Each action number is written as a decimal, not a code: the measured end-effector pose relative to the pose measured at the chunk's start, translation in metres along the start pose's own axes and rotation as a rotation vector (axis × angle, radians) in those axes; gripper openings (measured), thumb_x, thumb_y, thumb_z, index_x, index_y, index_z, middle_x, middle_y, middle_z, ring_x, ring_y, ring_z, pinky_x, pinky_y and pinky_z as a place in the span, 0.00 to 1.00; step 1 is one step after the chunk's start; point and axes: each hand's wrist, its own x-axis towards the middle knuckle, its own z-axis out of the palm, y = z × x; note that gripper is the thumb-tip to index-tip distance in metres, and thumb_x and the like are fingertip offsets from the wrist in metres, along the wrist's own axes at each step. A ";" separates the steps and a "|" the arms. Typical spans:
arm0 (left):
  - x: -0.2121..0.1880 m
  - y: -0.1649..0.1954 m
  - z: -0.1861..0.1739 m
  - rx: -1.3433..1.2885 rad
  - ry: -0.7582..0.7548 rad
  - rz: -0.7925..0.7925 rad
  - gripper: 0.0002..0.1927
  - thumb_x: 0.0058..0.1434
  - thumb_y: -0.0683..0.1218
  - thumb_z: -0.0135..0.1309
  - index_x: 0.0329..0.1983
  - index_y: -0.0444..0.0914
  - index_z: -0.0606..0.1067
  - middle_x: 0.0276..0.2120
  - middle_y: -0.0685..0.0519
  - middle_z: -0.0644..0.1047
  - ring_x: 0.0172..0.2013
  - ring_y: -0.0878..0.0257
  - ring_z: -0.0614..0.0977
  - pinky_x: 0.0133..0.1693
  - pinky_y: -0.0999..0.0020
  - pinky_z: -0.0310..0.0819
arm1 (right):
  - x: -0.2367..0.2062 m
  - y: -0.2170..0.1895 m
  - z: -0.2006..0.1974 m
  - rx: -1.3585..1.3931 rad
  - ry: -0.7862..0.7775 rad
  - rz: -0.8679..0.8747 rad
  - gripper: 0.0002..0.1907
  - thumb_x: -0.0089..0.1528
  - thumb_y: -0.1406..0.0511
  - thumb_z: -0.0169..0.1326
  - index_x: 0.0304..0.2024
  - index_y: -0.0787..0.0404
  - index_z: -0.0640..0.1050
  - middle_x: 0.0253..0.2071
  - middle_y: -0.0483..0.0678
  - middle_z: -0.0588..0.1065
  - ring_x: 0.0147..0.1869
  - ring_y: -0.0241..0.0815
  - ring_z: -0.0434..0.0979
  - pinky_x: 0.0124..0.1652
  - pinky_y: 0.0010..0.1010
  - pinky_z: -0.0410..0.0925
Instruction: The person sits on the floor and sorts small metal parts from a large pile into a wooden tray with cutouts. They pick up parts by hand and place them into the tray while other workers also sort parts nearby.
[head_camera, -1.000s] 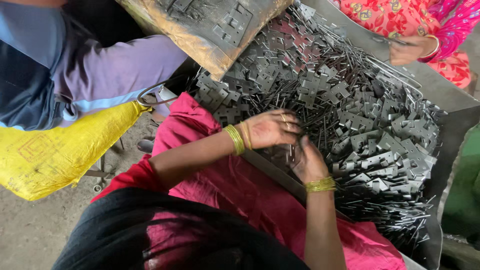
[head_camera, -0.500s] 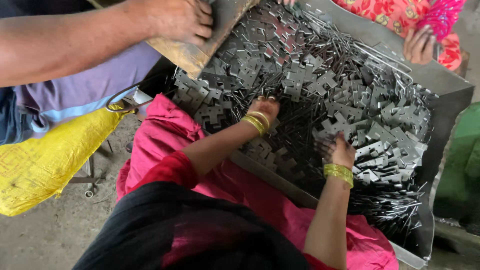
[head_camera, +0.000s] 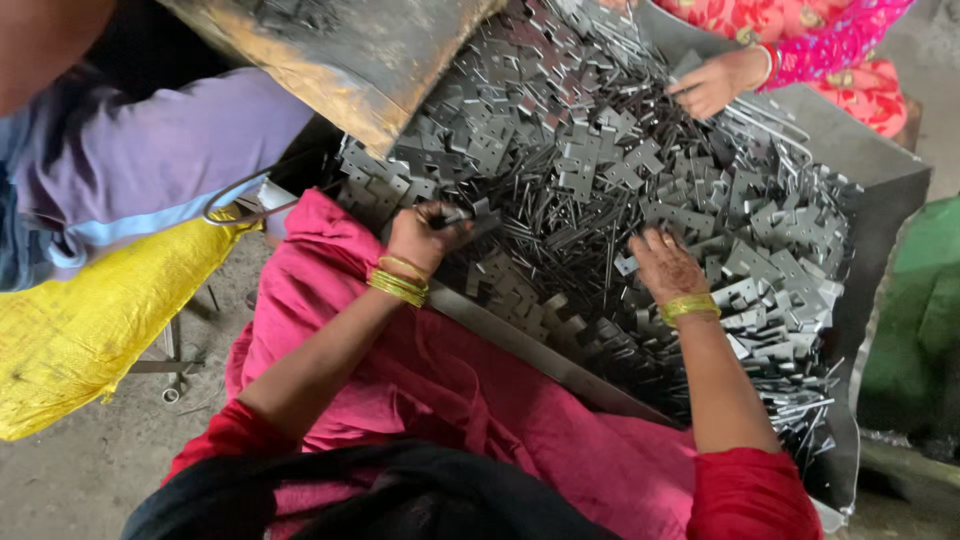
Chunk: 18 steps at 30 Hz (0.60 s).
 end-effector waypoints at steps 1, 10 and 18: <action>0.001 -0.003 0.001 -0.023 0.012 -0.007 0.06 0.57 0.39 0.67 0.37 0.35 0.82 0.31 0.59 0.82 0.30 0.75 0.76 0.34 0.74 0.73 | 0.004 0.005 -0.002 0.074 -0.112 0.043 0.14 0.60 0.67 0.58 0.50 0.60 0.77 0.52 0.54 0.77 0.57 0.57 0.77 0.54 0.48 0.71; 0.003 0.000 0.002 -0.099 0.020 -0.013 0.05 0.61 0.39 0.65 0.38 0.34 0.82 0.31 0.59 0.81 0.30 0.75 0.75 0.34 0.76 0.71 | 0.024 -0.091 0.030 0.366 -0.104 0.700 0.12 0.69 0.57 0.55 0.50 0.55 0.78 0.41 0.53 0.81 0.41 0.53 0.81 0.41 0.45 0.74; -0.007 0.011 0.002 -0.111 -0.034 0.109 0.05 0.63 0.38 0.59 0.42 0.33 0.81 0.36 0.57 0.83 0.38 0.73 0.80 0.43 0.76 0.75 | 0.037 -0.121 0.025 0.323 -0.123 0.324 0.17 0.56 0.62 0.64 0.47 0.59 0.80 0.52 0.59 0.69 0.56 0.60 0.72 0.55 0.46 0.69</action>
